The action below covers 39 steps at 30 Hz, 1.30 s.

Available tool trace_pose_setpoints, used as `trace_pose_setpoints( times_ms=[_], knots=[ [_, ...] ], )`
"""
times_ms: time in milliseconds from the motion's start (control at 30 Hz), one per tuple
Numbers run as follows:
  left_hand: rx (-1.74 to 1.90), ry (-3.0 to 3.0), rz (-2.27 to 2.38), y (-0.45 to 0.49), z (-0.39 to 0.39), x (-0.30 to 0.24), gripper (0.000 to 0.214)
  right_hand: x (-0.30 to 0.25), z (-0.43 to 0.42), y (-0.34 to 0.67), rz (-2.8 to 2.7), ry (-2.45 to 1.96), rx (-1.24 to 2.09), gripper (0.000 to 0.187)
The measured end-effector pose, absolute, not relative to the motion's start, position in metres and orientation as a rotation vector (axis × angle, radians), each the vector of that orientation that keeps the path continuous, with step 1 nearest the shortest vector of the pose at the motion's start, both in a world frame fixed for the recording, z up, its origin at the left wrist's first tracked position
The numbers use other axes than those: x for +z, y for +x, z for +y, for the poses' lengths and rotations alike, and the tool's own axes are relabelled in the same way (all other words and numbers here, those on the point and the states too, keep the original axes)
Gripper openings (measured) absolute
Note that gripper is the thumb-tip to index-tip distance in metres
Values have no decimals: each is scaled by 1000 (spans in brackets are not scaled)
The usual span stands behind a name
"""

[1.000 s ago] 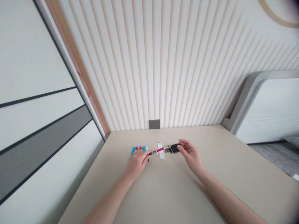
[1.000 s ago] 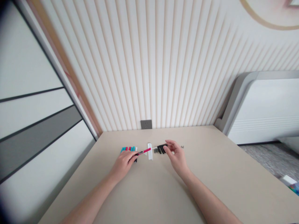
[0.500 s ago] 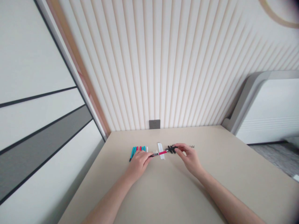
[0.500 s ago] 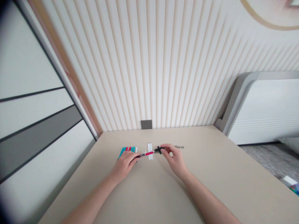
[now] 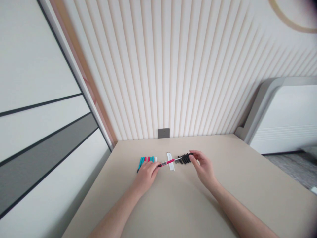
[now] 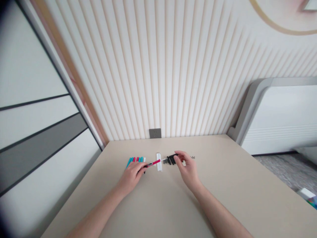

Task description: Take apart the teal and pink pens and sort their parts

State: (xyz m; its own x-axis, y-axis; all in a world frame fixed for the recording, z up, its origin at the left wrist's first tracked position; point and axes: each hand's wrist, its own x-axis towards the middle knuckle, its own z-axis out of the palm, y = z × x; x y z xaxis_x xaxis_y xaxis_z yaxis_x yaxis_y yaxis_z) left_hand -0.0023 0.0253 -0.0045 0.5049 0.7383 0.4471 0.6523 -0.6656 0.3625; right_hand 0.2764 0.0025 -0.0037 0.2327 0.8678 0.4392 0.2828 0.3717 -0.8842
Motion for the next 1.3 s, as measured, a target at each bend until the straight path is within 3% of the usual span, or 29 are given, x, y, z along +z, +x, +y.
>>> trace_pose_setpoints(
  times_ms=[1300],
  knots=[
    [1059,2589,1239,-3,27,-4,14,-7,5,266,-1244,-1041,914,35]
  ],
)
